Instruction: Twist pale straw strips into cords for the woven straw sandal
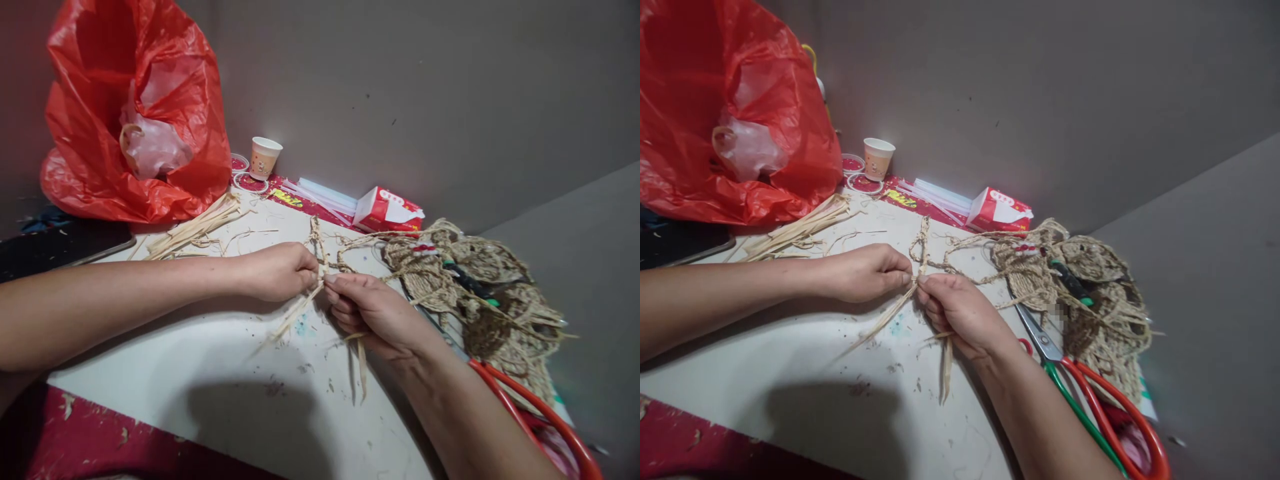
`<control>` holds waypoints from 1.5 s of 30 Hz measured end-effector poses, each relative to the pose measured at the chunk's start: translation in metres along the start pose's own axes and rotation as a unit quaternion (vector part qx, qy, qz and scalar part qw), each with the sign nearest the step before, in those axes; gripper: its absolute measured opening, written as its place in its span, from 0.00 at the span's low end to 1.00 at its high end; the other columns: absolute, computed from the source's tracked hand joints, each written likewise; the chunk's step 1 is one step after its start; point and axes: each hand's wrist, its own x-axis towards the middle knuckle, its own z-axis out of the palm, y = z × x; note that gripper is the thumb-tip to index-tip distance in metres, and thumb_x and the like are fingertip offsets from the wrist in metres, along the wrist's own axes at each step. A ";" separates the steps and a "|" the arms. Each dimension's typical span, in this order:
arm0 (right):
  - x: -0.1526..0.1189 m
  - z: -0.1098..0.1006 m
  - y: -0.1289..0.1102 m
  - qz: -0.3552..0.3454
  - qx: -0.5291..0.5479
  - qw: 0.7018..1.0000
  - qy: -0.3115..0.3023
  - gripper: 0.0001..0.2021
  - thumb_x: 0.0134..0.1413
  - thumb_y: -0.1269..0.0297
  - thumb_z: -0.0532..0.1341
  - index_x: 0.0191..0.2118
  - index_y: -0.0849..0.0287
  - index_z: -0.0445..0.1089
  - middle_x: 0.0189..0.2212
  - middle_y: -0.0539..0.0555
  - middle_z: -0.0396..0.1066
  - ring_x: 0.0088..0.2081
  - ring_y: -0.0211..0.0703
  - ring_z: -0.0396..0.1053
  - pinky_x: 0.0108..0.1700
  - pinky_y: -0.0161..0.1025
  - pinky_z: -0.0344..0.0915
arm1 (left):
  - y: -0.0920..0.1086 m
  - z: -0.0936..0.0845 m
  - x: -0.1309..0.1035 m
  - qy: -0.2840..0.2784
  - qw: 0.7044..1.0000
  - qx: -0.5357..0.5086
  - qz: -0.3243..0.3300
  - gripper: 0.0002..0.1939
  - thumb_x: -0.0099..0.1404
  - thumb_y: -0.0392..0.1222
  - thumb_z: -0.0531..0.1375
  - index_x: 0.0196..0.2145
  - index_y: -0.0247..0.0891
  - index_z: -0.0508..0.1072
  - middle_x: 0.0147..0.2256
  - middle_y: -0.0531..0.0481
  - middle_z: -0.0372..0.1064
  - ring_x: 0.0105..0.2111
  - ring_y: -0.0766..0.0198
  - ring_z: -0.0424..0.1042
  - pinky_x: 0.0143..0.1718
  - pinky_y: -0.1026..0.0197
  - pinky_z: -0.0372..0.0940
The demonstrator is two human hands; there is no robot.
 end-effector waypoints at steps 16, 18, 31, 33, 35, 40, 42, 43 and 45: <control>-0.007 0.026 0.007 -0.015 0.034 0.994 0.100 0.15 0.44 0.56 0.65 0.20 0.61 0.64 0.09 0.41 0.49 0.13 0.27 0.42 0.16 0.29 0.38 | 0.023 0.045 -0.032 -0.004 0.955 0.284 0.081 0.06 0.49 0.27 0.58 0.24 0.34 0.69 0.17 0.50 0.63 0.16 0.66 0.61 0.22 0.63 0.55; -0.008 0.021 0.004 -0.003 0.040 0.995 0.095 0.15 0.44 0.56 0.65 0.21 0.61 0.64 0.09 0.40 0.46 0.13 0.26 0.39 0.16 0.28 0.37 | 0.035 0.041 -0.040 -0.105 0.952 0.270 0.096 0.12 0.45 0.24 0.59 0.14 0.36 0.63 0.12 0.54 0.58 0.12 0.71 0.51 0.17 0.64 0.48; -0.005 0.004 -0.004 0.002 0.058 0.998 -0.003 0.16 0.42 0.56 0.68 0.22 0.61 0.63 0.11 0.38 0.41 0.15 0.25 0.34 0.16 0.27 0.33 | 0.003 0.016 0.008 0.010 0.910 -0.377 -0.172 0.07 0.56 0.36 0.51 0.27 0.34 0.68 0.20 0.55 0.60 0.16 0.73 0.57 0.17 0.69 0.53; -0.005 0.002 -0.003 0.006 0.046 0.999 -0.005 0.16 0.42 0.56 0.68 0.22 0.61 0.63 0.11 0.38 0.42 0.15 0.25 0.35 0.16 0.27 0.34 | 0.002 0.022 0.006 0.007 0.907 -0.389 -0.162 0.07 0.55 0.36 0.51 0.25 0.35 0.67 0.17 0.58 0.52 0.13 0.74 0.48 0.13 0.69 0.44; -0.004 -0.001 -0.002 0.010 0.027 1.000 -0.010 0.16 0.43 0.55 0.67 0.23 0.61 0.63 0.11 0.38 0.43 0.15 0.25 0.36 0.17 0.27 0.35 | 0.002 0.022 0.003 0.029 0.924 -0.358 -0.133 0.07 0.54 0.37 0.52 0.24 0.35 0.68 0.15 0.60 0.46 0.12 0.74 0.43 0.12 0.67 0.39; -0.005 -0.008 -0.004 0.013 -0.053 0.998 -0.033 0.16 0.45 0.52 0.65 0.25 0.61 0.65 0.11 0.39 0.45 0.15 0.27 0.38 0.17 0.28 0.36 | -0.003 0.013 0.004 0.023 0.963 -0.250 -0.095 0.10 0.56 0.38 0.53 0.24 0.32 0.72 0.12 0.59 0.48 0.12 0.74 0.44 0.13 0.67 0.39; -0.005 -0.009 -0.004 0.004 -0.091 0.995 -0.036 0.17 0.46 0.50 0.64 0.26 0.61 0.66 0.11 0.39 0.46 0.15 0.27 0.38 0.17 0.28 0.36 | -0.005 0.011 0.005 0.017 0.967 -0.240 -0.089 0.10 0.56 0.38 0.53 0.22 0.32 0.71 0.12 0.59 0.50 0.12 0.75 0.44 0.13 0.67 0.40; -0.005 -0.009 -0.004 -0.004 -0.112 0.993 -0.035 0.17 0.46 0.50 0.64 0.26 0.61 0.66 0.11 0.39 0.46 0.15 0.28 0.39 0.17 0.29 0.37 | -0.006 0.010 0.005 0.013 0.966 -0.243 -0.090 0.11 0.56 0.38 0.53 0.21 0.33 0.70 0.12 0.58 0.50 0.12 0.75 0.45 0.13 0.67 0.40; -0.005 -0.010 -0.004 -0.022 -0.161 0.986 -0.030 0.17 0.48 0.49 0.62 0.27 0.61 0.67 0.13 0.41 0.49 0.16 0.29 0.42 0.17 0.29 0.39 | -0.008 0.010 0.006 -0.003 0.961 -0.256 -0.103 0.11 0.56 0.38 0.52 0.20 0.34 0.68 0.12 0.58 0.50 0.11 0.74 0.44 0.12 0.67 0.40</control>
